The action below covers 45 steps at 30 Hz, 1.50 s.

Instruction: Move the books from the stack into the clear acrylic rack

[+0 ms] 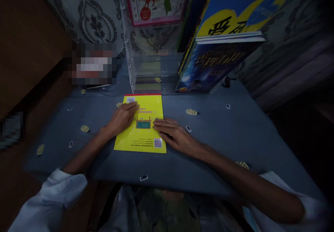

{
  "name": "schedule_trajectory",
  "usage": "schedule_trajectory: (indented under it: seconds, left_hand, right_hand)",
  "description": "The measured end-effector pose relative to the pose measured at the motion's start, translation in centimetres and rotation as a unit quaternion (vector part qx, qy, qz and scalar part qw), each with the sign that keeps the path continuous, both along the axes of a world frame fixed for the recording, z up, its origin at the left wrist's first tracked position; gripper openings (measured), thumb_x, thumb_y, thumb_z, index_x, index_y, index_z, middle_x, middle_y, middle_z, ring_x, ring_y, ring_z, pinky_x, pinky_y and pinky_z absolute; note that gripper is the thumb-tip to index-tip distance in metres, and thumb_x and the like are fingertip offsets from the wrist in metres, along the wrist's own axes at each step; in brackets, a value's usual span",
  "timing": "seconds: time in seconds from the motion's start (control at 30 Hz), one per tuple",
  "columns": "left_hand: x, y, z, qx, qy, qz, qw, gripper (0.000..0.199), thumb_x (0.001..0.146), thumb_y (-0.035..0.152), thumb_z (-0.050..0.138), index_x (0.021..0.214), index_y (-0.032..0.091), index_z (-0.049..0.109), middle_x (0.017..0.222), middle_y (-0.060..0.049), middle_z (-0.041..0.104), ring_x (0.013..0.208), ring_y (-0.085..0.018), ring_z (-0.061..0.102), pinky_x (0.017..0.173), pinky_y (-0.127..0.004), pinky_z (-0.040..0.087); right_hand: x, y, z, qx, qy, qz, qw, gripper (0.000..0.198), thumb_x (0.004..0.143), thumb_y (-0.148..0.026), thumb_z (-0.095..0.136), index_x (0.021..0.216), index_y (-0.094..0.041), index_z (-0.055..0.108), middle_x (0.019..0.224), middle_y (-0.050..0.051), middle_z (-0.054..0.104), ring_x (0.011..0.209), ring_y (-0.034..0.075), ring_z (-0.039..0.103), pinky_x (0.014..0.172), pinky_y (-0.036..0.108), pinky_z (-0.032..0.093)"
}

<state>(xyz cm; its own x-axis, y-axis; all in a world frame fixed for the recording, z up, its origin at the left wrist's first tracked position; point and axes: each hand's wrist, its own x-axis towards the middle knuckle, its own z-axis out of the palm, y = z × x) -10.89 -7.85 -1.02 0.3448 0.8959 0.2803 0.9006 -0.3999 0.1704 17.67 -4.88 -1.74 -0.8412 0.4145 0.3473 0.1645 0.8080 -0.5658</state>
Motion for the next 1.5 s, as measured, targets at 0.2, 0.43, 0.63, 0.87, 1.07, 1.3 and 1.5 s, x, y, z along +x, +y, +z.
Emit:
schedule_trajectory:
  seconds: [0.2,0.43,0.63,0.87,1.07,1.3,1.5]
  left_hand:
    - [4.1,-5.3,0.8,-0.055,-0.031,-0.103,0.993,0.051,0.096,0.011,0.044,0.145,0.022,0.052,0.149,-0.011,0.055,0.142,-0.024,0.048,0.118,-0.051,0.040]
    - [2.9,-9.1,1.5,-0.082,-0.021,-0.090,0.992,0.050,0.100,0.015,0.046,0.149,0.028,0.048,0.149,-0.008,0.055,0.141,-0.023,0.049,0.118,-0.052,0.041]
    - [3.6,-11.8,1.8,-0.050,-0.022,-0.045,0.997,0.056,0.100,0.015,0.046,0.154,0.029,0.041,0.146,-0.008,0.058,0.141,-0.025,0.050,0.115,-0.051,0.045]
    - [10.3,-11.8,1.6,-0.051,0.016,-0.087,0.995,0.044,0.101,0.021,0.045,0.144,0.023,0.052,0.147,-0.006,0.058,0.142,-0.025,0.048,0.116,-0.053,0.045]
    - [10.4,-11.7,1.9,-0.067,0.045,-0.089,0.993,0.042,0.101,0.024,0.043,0.141,0.031,0.055,0.149,-0.002,0.055,0.142,-0.021,0.048,0.118,-0.047,0.045]
    - [2.6,-9.3,1.1,-0.052,0.074,0.086,0.992,0.043,0.105,0.034,0.040,0.145,0.023,0.053,0.152,-0.012,0.051,0.142,-0.028,0.048,0.116,-0.054,0.040]
    - [0.7,-7.9,-0.6,-0.013,0.048,0.115,0.992,0.047,0.105,0.034,0.036,0.147,0.018,0.049,0.155,-0.015,0.047,0.144,-0.028,0.046,0.114,-0.053,0.042]
  right_hand:
    - [0.1,0.0,-0.2,0.004,0.003,-0.006,1.000,0.035,0.100,-0.020,0.048,0.130,-0.021,0.066,0.134,0.013,0.068,0.131,0.026,0.059,0.112,0.056,0.045]
    - [0.2,0.0,-0.4,0.038,-0.004,0.002,0.999,0.035,0.102,-0.022,0.046,0.130,-0.018,0.066,0.136,0.014,0.067,0.132,0.027,0.059,0.112,0.055,0.047]
    - [0.3,-0.2,-0.5,0.049,0.005,-0.013,0.999,0.032,0.101,-0.022,0.048,0.126,-0.022,0.069,0.128,0.012,0.071,0.126,0.026,0.062,0.107,0.055,0.051]
    - [0.2,-0.3,-0.8,0.074,0.026,-0.015,0.997,0.031,0.100,-0.020,0.048,0.123,-0.019,0.069,0.124,0.013,0.073,0.123,0.027,0.064,0.103,0.054,0.053]
    - [0.6,-0.5,-1.1,0.080,0.026,-0.014,0.996,0.034,0.098,-0.018,0.051,0.128,-0.020,0.067,0.128,0.014,0.071,0.126,0.027,0.062,0.107,0.053,0.050]
    - [0.2,0.9,-0.1,0.088,-0.034,-0.017,0.995,0.038,0.098,-0.027,0.054,0.135,-0.018,0.062,0.144,0.017,0.059,0.138,0.029,0.051,0.113,0.056,0.042]
    - [0.1,2.0,-0.3,0.091,-0.067,-0.048,0.992,0.049,0.099,-0.034,0.056,0.141,-0.010,0.055,0.149,0.023,0.053,0.143,0.032,0.044,0.117,0.059,0.036]
